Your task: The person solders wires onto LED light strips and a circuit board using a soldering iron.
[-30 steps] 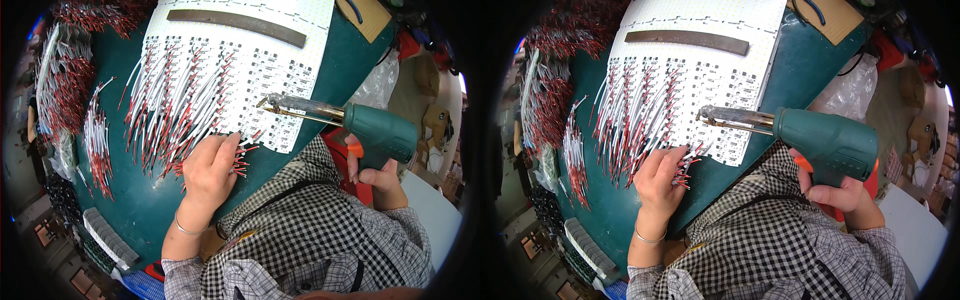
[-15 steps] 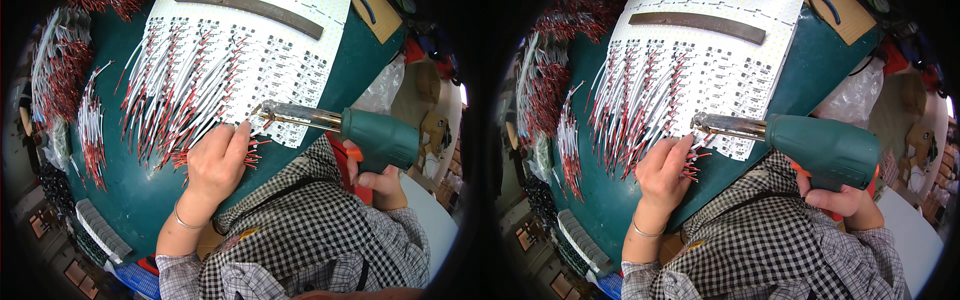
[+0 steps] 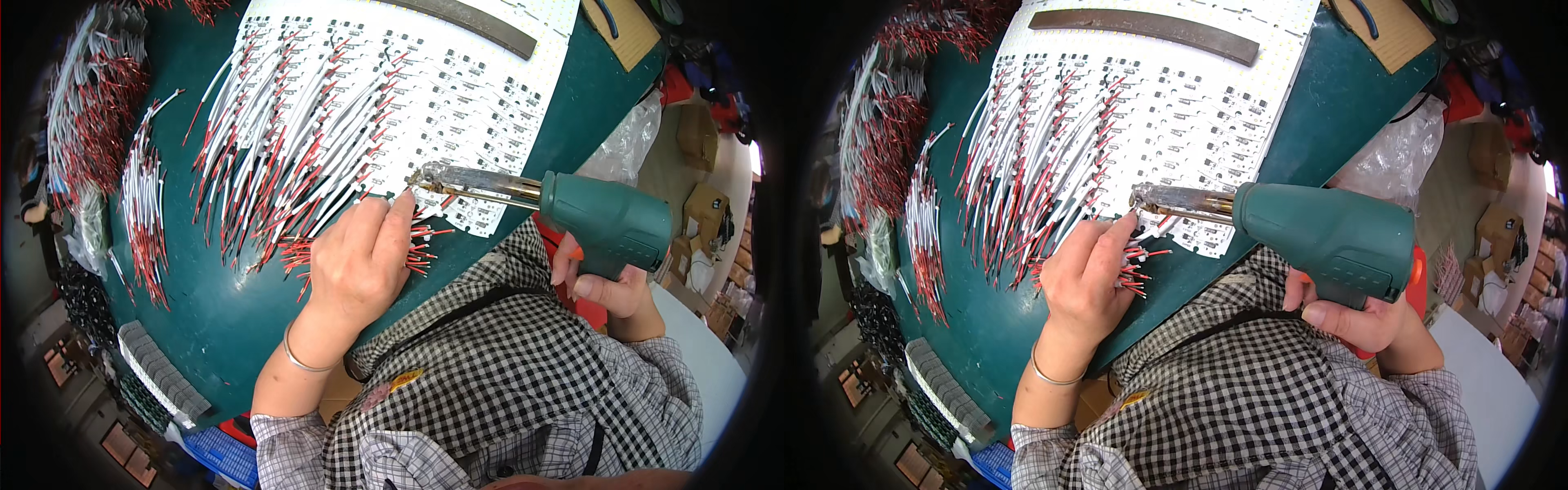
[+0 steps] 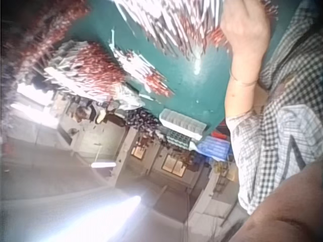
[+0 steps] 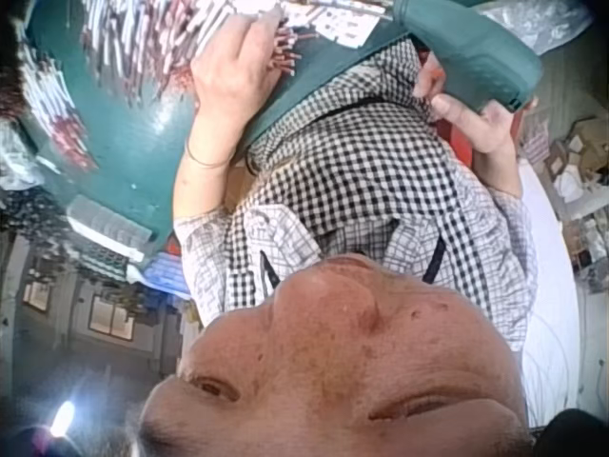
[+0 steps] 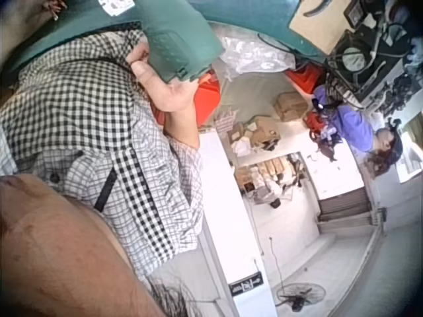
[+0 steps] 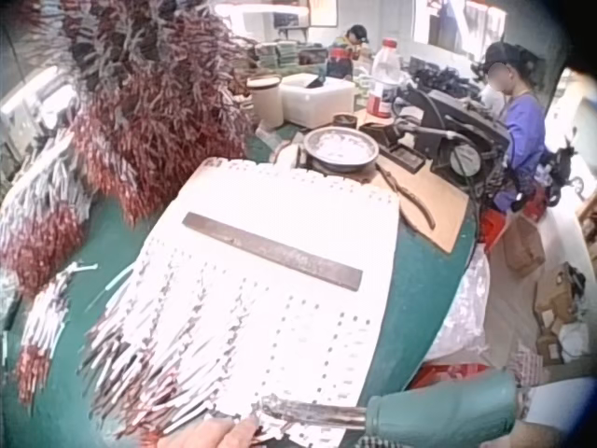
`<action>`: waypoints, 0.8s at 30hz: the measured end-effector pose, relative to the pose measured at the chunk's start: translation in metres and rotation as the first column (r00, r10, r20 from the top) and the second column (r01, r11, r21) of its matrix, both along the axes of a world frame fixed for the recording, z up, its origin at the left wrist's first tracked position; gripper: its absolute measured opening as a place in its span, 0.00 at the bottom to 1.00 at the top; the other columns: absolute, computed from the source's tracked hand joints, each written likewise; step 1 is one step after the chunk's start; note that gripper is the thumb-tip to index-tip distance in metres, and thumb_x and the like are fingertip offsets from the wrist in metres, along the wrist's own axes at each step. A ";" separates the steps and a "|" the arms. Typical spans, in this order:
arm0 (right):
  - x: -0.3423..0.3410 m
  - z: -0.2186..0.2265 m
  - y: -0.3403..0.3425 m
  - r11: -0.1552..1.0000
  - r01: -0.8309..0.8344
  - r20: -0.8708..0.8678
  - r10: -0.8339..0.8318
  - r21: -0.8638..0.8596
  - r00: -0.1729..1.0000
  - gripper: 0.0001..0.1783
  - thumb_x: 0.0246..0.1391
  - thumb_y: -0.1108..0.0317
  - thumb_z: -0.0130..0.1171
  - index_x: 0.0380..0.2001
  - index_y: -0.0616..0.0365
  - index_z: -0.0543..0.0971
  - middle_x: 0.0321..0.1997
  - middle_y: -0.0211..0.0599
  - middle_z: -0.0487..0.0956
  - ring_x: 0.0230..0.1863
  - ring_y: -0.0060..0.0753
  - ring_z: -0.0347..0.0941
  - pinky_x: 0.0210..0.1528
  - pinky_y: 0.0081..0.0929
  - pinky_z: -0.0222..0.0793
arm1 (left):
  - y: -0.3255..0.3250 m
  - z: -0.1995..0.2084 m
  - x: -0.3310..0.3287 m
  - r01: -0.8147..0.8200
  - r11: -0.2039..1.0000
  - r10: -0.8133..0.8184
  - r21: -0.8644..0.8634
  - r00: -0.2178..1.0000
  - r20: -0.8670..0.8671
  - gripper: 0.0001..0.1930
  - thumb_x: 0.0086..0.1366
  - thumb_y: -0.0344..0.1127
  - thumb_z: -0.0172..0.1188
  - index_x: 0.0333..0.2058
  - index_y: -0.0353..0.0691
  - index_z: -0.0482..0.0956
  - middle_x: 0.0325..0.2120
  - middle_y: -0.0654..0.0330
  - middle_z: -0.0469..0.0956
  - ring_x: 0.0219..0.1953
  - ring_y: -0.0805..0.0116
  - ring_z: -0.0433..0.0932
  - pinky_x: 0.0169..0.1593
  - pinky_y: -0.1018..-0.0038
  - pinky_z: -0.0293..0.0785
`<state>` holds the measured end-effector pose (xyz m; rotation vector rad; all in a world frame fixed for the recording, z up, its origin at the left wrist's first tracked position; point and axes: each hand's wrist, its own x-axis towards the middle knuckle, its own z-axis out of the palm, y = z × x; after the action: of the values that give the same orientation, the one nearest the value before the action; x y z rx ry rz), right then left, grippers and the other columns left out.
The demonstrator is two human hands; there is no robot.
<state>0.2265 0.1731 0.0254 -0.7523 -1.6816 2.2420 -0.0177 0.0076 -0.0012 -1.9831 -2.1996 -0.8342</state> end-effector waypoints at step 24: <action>0.002 0.018 0.009 0.994 0.064 0.036 -0.061 -0.091 0.998 0.32 0.41 0.67 0.67 0.49 0.73 0.69 0.39 0.46 0.75 0.28 0.28 0.74 0.24 0.19 0.70 | 0.000 -0.001 0.000 0.001 1.000 -0.001 0.008 1.000 0.023 0.18 0.44 0.19 0.58 0.38 0.30 0.77 0.24 0.57 0.70 0.20 0.64 0.71 0.22 0.72 0.68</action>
<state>0.2282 0.1819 0.0434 -0.8550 -1.5555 2.2894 -0.0177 0.0078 -0.0023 -1.9814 -2.2041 -0.8692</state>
